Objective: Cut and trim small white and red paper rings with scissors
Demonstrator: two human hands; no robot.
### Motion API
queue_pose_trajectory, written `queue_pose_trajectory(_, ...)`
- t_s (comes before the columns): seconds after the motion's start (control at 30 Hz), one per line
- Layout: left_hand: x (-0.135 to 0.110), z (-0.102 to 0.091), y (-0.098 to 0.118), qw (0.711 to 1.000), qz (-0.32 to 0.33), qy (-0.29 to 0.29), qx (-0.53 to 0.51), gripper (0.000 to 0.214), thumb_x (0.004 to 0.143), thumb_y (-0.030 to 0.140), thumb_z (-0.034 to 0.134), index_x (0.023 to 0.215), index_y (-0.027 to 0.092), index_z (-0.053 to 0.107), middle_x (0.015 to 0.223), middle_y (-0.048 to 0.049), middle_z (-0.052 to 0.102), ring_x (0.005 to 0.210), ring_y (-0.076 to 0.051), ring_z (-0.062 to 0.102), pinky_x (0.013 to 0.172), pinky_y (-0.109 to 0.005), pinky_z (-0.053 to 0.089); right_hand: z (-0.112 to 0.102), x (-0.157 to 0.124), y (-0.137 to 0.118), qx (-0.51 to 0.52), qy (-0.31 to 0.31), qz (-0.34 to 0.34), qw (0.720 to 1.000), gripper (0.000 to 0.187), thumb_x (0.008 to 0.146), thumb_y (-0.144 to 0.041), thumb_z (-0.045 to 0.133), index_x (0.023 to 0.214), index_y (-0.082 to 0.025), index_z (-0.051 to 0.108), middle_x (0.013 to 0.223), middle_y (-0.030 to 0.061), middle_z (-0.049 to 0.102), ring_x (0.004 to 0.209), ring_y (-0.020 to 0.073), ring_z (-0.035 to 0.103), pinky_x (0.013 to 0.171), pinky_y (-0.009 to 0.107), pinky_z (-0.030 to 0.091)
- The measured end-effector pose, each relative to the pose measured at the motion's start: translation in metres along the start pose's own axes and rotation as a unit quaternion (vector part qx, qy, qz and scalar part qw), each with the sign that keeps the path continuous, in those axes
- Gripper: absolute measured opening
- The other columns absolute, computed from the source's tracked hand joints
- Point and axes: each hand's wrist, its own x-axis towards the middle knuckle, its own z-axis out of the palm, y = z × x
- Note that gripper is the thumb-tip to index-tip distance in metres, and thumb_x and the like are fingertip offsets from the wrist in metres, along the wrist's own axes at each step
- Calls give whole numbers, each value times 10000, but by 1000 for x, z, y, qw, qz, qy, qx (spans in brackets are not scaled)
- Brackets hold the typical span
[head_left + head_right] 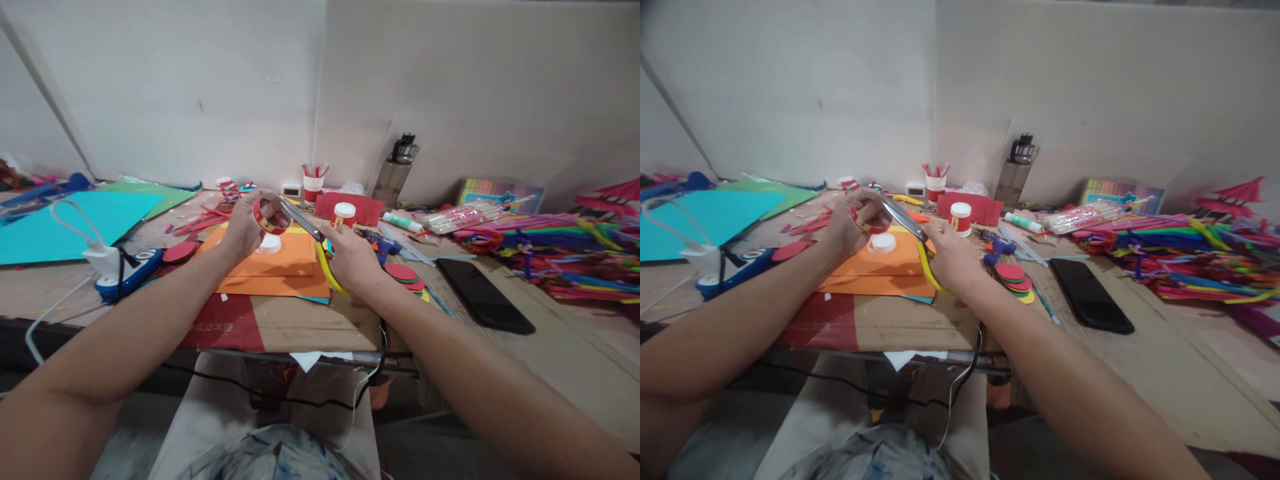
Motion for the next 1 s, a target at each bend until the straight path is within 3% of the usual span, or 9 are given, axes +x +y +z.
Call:
queue_pose_trajectory(0.4,-3,2,-4,999,-14,-34,-26,247,688,261,820,707,143,604,593,30,544,513,-66,544,500,-180,444,0,-1,0,-9,-6,-6,1000,425,908,-212,459,1324,-200,546,1154,140,639,908,255,623,669,315,396)
queue_pose_trajectory(0.73,-2,-2,-5,998,-23,-43,-32,223,731,279,787,730,153,603,564,45,512,514,-71,560,512,-184,451,1,0,1,-13,-8,-9,1000,422,910,-195,432,1317,-177,544,1116,146,659,901,255,626,665,313,385)
queue_pose_trajectory(1.0,-2,1,2,998,-37,-56,2,334,720,334,802,628,155,536,518,35,520,459,-60,514,439,-172,381,0,0,1,-7,-11,-18,1000,421,913,-215,446,1319,-169,547,1114,142,670,903,258,629,716,326,413)
